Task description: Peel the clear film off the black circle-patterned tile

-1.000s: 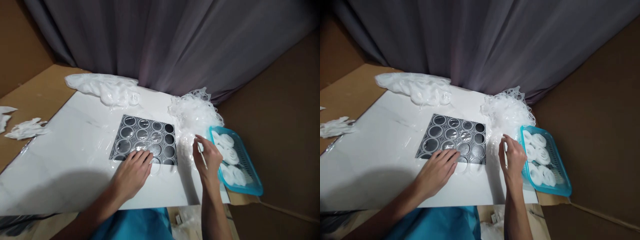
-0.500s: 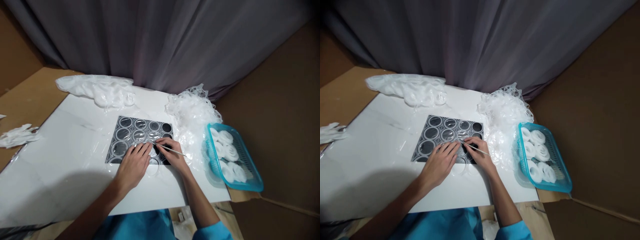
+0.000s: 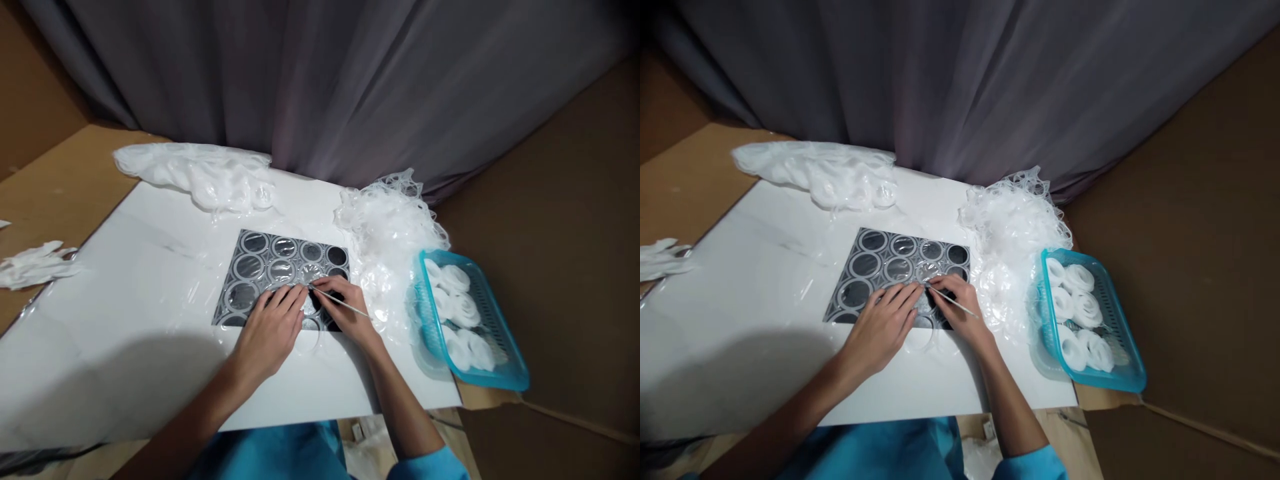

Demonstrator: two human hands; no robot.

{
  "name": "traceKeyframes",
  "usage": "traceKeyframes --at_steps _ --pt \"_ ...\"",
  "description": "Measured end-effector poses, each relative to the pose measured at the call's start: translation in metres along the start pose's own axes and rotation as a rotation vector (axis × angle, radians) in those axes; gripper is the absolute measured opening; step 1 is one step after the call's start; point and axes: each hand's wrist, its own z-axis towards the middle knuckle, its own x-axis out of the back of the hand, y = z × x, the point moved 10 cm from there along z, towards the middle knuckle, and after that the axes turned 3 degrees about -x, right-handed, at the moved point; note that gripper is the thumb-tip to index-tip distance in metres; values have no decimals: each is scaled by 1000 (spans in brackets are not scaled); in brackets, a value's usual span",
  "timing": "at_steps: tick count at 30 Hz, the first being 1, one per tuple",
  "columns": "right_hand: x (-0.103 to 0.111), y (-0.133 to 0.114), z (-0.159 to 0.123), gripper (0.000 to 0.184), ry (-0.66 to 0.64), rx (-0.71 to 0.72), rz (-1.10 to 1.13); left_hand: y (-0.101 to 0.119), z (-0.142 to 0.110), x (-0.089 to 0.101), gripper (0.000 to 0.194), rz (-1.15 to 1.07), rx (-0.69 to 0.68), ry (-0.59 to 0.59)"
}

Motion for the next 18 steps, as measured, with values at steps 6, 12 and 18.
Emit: traceKeyframes --at_steps 6,12,18 --pt "-8 -10 -3 19 -74 70 -154 -1 0 -1 54 -19 8 -12" --pt "-35 -24 -17 23 -28 144 -497 0 -1 -4 55 -15 -11 -37" --pt "-11 -10 -3 32 107 76 -425 0 -6 -4 60 -10 -16 -53"
